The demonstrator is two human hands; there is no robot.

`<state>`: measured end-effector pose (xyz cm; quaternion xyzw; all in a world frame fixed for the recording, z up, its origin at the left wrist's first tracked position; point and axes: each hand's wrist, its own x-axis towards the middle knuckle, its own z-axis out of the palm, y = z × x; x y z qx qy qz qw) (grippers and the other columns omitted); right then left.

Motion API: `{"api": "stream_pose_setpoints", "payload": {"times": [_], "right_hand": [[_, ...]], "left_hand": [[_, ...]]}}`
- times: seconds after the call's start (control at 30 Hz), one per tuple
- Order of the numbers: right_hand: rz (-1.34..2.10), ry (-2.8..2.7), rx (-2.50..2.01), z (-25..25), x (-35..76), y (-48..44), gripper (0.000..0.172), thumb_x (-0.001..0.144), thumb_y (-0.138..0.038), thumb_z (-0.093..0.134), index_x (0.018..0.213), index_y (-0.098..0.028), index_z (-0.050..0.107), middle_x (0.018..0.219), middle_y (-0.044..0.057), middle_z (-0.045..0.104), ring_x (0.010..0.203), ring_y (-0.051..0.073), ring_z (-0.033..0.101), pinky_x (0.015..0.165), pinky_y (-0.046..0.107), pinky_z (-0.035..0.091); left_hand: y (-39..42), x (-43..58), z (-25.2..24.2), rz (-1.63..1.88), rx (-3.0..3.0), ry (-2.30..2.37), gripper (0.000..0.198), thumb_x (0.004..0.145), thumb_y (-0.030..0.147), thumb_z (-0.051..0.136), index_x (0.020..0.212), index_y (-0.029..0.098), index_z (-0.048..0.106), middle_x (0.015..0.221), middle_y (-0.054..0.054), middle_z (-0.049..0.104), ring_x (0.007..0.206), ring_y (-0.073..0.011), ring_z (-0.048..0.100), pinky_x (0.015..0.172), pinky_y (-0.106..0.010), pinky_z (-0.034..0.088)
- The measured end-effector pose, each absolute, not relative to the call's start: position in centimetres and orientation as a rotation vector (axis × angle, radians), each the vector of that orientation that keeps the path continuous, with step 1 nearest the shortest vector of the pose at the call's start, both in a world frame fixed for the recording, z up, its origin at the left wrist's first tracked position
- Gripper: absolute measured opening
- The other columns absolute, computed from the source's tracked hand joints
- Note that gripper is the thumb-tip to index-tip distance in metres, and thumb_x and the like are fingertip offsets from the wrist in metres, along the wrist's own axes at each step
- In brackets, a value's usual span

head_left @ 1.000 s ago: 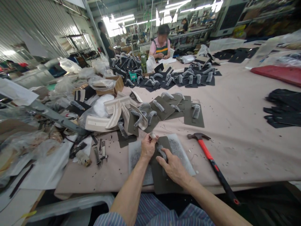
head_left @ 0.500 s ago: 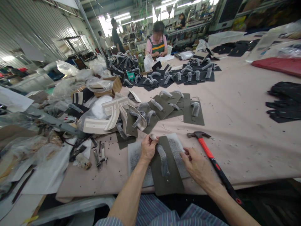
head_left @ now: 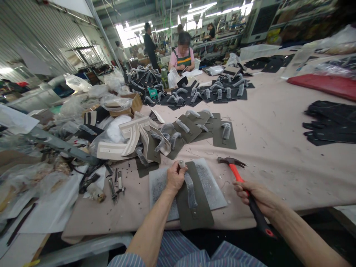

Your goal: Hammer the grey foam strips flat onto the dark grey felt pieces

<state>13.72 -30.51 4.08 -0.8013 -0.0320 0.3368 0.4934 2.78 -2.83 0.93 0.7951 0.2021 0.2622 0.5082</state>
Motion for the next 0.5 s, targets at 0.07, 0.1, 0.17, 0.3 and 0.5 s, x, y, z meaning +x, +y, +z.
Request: {"api": "stream_pose_setpoints", "payload": {"times": [0.07,0.1,0.17,0.3,0.5], "right_hand": [[0.839,-0.040,-1.789,6.8,12.9,-28.9,0.017,0.084,-0.041,0.045,0.080,-0.024,0.044,0.062,-0.004,0.043,0.043,0.011,0.036,0.040,0.024,0.033],[0.803,-0.060,-1.761,8.0,12.3,-28.1,0.022,0.087,-0.045,0.043,0.082,-0.024,0.044,0.060,-0.005,0.040,0.041,0.011,0.033,0.038,0.023,0.029],[0.586,-0.267,-1.872,10.0,11.3,-26.6,0.033,0.092,-0.055,0.039,0.083,-0.024,0.046,0.058,-0.005,0.042,0.042,0.012,0.037,0.040,0.024,0.030],[0.115,-0.901,-2.255,11.5,10.6,-24.2,0.037,0.096,-0.053,0.035,0.077,-0.024,0.047,0.058,0.001,0.050,0.048,0.016,0.044,0.048,0.029,0.027],[0.072,-1.217,-2.407,16.7,11.8,-22.6,0.031,0.097,-0.044,0.039,0.076,-0.023,0.047,0.055,-0.001,0.049,0.043,0.013,0.038,0.046,0.029,0.019]], "left_hand": [[-3.0,2.6,1.0,0.625,1.961,0.459,0.009,0.082,0.015,0.062,0.088,0.020,0.067,0.082,-0.002,0.072,0.078,-0.0173,0.066,0.075,-0.026,0.048],[-3.0,2.6,1.1,0.620,1.977,0.444,0.009,0.082,0.015,0.062,0.088,0.020,0.067,0.082,-0.002,0.072,0.078,-0.0174,0.066,0.075,-0.026,0.048],[-3.1,2.5,1.1,0.615,1.996,0.423,0.010,0.084,0.016,0.060,0.088,0.020,0.067,0.083,-0.002,0.072,0.079,-0.0175,0.065,0.074,-0.026,0.047],[-3.1,2.5,0.9,0.617,2.029,0.450,0.009,0.083,0.017,0.060,0.088,0.020,0.067,0.081,-0.001,0.070,0.077,-0.0171,0.064,0.073,-0.026,0.046],[-3.0,2.5,0.6,0.618,2.021,0.440,0.006,0.083,0.017,0.062,0.086,0.020,0.066,0.079,-0.001,0.068,0.075,-0.0171,0.062,0.071,-0.026,0.044]]}}
